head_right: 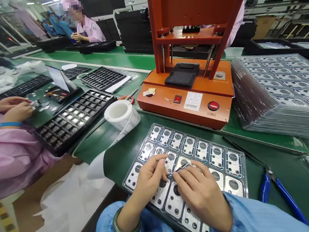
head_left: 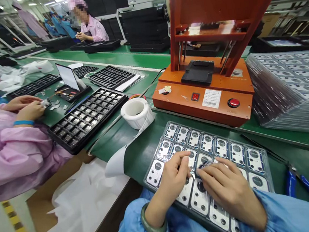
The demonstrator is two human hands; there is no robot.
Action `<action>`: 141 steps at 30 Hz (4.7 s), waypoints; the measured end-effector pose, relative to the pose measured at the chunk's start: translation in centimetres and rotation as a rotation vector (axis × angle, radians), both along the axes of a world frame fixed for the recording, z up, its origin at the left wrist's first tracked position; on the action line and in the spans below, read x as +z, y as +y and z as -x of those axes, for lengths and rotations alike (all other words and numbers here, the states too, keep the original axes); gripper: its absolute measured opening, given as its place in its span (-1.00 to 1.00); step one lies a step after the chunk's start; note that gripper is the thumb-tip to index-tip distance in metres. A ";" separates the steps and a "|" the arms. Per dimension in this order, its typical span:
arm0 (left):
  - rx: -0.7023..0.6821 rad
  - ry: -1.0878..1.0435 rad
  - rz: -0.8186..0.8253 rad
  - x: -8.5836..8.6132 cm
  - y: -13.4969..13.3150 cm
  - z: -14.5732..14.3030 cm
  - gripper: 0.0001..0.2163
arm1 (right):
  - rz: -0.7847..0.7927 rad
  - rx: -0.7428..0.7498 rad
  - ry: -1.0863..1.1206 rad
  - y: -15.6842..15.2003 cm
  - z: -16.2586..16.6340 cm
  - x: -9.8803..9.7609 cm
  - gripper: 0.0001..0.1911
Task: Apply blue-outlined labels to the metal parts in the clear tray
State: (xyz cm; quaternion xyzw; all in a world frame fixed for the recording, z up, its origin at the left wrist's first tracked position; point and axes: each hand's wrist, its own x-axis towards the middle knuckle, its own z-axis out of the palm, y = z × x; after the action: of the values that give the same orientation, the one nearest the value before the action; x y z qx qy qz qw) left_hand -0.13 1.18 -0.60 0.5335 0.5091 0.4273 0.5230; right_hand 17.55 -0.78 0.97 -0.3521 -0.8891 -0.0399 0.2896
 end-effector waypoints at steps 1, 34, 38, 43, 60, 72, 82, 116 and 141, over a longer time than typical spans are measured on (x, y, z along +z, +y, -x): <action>0.000 0.001 -0.002 0.0 0.0 0.0 -0.71 | 0.042 0.005 -0.011 0.2 0.1 -0.2 -0.80; 0.702 1.142 -0.531 -5.7 -1.9 14.4 -0.68 | 0.154 -0.084 -0.025 0.2 0.1 -0.8 -0.80; 0.694 1.272 -0.528 -5.6 -3.0 15.3 -0.66 | 0.128 -0.002 0.033 0.7 -0.1 0.4 -0.85; 0.706 1.307 -0.512 -6.0 -4.5 17.5 -0.65 | 0.060 0.091 0.025 2.1 0.4 2.9 -0.84; 0.811 1.186 -0.648 -6.5 -4.7 16.7 -0.54 | 0.021 0.306 -0.147 11.7 16.1 5.6 -0.69; 0.746 1.193 -0.630 -8.5 -5.6 18.4 -0.45 | 0.133 -0.094 -0.409 14.8 20.0 5.6 -0.66; 0.802 1.201 -0.668 -10.2 -7.8 20.9 -0.47 | 0.273 -0.026 -0.533 16.3 18.2 7.2 -0.78; 0.835 0.960 -0.433 -10.4 -8.8 19.8 -0.25 | 0.183 0.024 -0.246 18.1 19.3 5.2 -0.61; 0.275 0.924 -0.240 4.5 6.6 9.8 -0.75 | 0.133 0.082 -0.051 18.6 12.0 1.7 -0.66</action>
State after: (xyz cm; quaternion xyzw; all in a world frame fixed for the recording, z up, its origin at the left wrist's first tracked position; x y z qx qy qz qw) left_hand -9.95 7.82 3.89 0.6514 0.7008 0.2667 0.1163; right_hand 5.50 17.78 2.66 -0.3328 -0.9105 0.0224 0.2444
